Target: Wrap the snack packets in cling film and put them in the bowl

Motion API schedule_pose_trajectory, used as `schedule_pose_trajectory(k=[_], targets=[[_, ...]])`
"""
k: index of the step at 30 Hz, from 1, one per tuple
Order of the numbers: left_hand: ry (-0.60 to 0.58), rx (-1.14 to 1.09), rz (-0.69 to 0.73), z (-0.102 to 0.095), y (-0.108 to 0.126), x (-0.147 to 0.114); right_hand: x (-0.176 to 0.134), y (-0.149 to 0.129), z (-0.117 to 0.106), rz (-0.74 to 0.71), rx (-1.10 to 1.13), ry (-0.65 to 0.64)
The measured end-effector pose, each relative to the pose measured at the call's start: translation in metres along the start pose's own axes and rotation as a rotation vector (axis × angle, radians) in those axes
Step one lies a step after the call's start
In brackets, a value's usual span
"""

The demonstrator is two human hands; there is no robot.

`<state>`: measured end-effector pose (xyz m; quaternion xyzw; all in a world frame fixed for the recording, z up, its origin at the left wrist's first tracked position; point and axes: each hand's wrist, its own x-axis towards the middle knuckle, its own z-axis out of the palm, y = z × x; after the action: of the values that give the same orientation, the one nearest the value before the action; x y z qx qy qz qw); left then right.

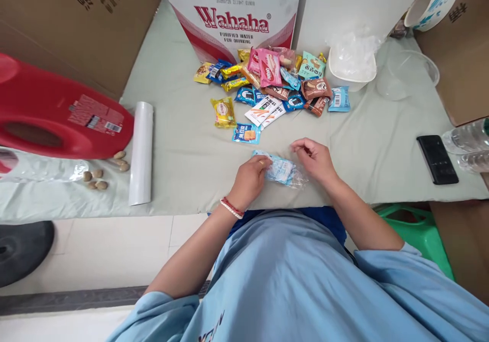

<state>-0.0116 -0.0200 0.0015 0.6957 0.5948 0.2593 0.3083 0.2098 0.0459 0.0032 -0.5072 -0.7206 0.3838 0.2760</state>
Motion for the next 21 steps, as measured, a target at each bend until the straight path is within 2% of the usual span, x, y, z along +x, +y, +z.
schedule_pose_trajectory(k=[1,2,5,7,10,13,17,19,21], targets=[[0.012,0.055,-0.008,0.003,0.002,-0.001,-0.003,0.001,0.002,0.029,-0.128,0.076],[0.030,0.116,-0.024,0.006,0.004,-0.002,-0.006,0.001,0.004,0.045,-0.260,0.098],[0.107,0.298,-0.079,0.015,0.013,-0.003,-0.019,-0.004,0.011,0.080,-0.533,-0.035],[0.145,0.391,-0.071,0.020,0.017,-0.004,-0.027,-0.011,0.012,0.098,-0.588,-0.104],[0.201,0.449,-0.036,0.029,0.017,-0.005,-0.036,-0.025,0.009,0.151,-0.600,-0.139],[0.312,0.390,-0.046,0.039,0.010,-0.006,-0.042,-0.038,0.005,0.209,-0.620,-0.152],[0.445,0.170,-0.079,0.043,0.004,-0.010,-0.048,-0.041,0.006,0.319,-0.677,-0.257],[0.437,0.069,-0.055,0.040,0.004,-0.014,-0.047,-0.038,0.009,0.331,-0.648,-0.270],[0.356,0.030,0.024,0.037,0.006,-0.018,-0.044,-0.032,0.012,0.294,-0.577,-0.251]])
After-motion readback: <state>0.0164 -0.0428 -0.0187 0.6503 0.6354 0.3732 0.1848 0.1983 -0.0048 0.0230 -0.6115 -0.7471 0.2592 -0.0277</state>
